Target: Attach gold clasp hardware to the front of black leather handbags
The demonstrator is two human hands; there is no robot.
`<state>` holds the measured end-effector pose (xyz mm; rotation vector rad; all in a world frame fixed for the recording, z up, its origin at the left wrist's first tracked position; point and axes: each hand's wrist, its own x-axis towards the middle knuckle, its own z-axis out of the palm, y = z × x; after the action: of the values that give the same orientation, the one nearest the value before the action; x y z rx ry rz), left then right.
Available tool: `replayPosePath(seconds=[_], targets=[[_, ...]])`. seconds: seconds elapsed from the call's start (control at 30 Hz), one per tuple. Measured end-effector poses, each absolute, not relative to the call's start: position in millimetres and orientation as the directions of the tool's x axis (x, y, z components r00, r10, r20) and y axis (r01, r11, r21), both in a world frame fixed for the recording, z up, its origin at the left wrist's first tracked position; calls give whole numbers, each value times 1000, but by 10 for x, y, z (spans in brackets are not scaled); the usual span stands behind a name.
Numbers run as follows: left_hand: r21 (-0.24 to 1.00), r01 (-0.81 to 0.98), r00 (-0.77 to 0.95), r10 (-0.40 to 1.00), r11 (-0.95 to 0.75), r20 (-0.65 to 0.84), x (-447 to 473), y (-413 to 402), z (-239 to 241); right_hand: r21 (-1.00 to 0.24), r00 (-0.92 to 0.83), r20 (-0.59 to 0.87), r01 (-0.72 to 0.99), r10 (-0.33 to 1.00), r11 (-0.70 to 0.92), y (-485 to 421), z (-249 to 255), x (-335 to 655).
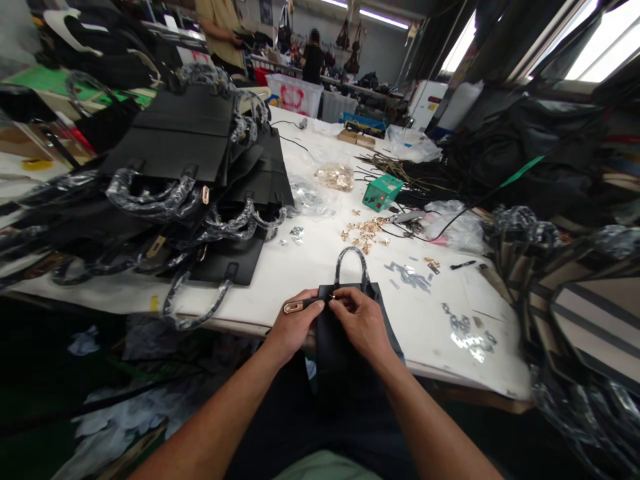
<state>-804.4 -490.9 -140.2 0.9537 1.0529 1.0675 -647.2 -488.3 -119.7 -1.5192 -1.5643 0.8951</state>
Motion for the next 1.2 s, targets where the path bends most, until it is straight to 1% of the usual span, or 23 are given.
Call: replayPosePath(seconds=[0.13,0.23,0.47,0.6,0.83,1.0,1.2], targets=[[880,-324,154,937,348,-314,-8010,-4906,-1387,-901,14,90,428,996,76,-4952,-1200,-6471],[846,-363,222,918,391,-329,-8035,-4874,-1378,-907,28,88,415,996,69,-4965,-1214,-6479],[833,-314,375,866,455,-332,-8132,-4796,-1365,-887,49,75,459,996,44,-4926,-1209,-6502],[846,-293,375,867,446,-327,-8134,-4798,-1371,-866,32,65,498,997,41,-4888,-1196,-6496],[901,-205,274,906,383,-323,-8118,-4825,-1387,-860,-45,32,507,998,50,-4838,-1201,-6477],[930,-152,314,909,334,-275,-8098,-4831,-1382,-810,-94,40,580,995,87,-4824,-1206,-6463],[966,-95,213,953,240,-215,-8043,-4882,-1412,-725,-193,65,665,979,179,-4823,-1140,-6441]])
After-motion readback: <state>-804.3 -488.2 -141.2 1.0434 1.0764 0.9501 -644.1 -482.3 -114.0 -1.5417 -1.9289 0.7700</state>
